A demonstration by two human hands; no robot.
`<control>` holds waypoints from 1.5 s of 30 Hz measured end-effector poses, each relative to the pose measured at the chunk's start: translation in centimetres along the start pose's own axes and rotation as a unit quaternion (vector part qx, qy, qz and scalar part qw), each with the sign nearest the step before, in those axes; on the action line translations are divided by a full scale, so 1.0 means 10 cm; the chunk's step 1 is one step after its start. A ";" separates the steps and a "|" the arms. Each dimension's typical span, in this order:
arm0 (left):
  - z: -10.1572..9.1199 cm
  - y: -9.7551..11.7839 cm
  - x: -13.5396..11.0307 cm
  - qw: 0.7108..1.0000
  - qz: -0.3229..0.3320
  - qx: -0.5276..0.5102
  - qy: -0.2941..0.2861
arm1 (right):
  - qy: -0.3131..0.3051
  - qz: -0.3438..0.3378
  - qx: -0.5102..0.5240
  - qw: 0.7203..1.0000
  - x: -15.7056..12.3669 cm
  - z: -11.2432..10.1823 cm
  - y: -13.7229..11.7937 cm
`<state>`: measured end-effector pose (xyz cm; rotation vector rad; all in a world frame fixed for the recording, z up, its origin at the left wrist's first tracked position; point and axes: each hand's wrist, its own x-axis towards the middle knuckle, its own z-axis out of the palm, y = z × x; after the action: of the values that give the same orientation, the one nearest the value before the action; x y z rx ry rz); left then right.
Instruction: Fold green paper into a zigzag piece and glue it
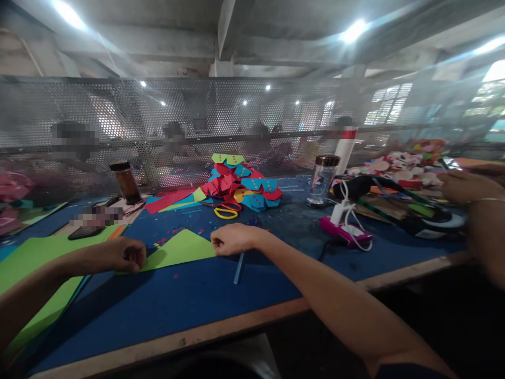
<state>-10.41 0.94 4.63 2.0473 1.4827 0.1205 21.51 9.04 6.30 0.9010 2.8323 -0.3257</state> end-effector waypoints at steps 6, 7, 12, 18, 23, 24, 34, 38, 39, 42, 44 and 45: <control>-0.03 0.00 -0.03 1.000 -0.011 0.012 -0.008 | -0.019 0.001 0.007 1.000 -0.03 -0.05 0.02; -0.03 0.00 -0.03 1.000 -0.010 0.016 -0.008 | -0.022 0.003 0.009 1.000 -0.03 -0.05 0.03; -0.04 0.01 -0.04 1.000 -0.013 0.023 -0.007 | -0.033 0.005 0.020 0.999 -0.04 -0.07 0.05; -0.07 0.04 -0.08 0.999 -0.042 0.034 -0.006 | -0.045 -0.003 0.030 0.999 -0.05 -0.08 0.08; -0.10 -0.05 -0.10 0.997 -0.060 0.039 -0.009 | -0.054 -0.012 0.043 0.998 -0.05 -0.10 0.10; -0.11 -0.07 -0.10 0.997 -0.064 0.043 -0.011 | -0.057 -0.016 0.047 0.997 -0.05 -0.10 0.11; -0.13 -0.20 -0.10 0.998 -0.056 0.040 -0.016 | -0.086 -0.062 0.128 0.986 -0.06 -0.13 0.26; -0.15 -0.20 -0.11 0.998 -0.046 0.041 -0.023 | -0.102 -0.079 0.150 0.980 -0.06 -0.13 0.31; -0.16 -0.19 -0.12 0.998 -0.045 0.042 -0.025 | -0.104 -0.082 0.153 0.979 -0.06 -0.13 0.32; -0.16 -0.18 -0.12 0.998 -0.044 0.045 -0.029 | -0.106 -0.087 0.154 0.979 -0.08 -0.15 0.32; -0.16 -0.17 -0.12 0.997 -0.047 0.047 -0.027 | -0.101 -0.089 0.140 0.981 -0.11 -0.17 0.30; -0.16 -0.17 -0.12 0.997 -0.050 0.049 -0.025 | -0.090 -0.087 0.128 0.984 -0.12 -0.18 0.28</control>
<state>-12.95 0.87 5.38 2.0329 1.5841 -0.0443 23.98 11.06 7.81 0.6251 2.7443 -0.7680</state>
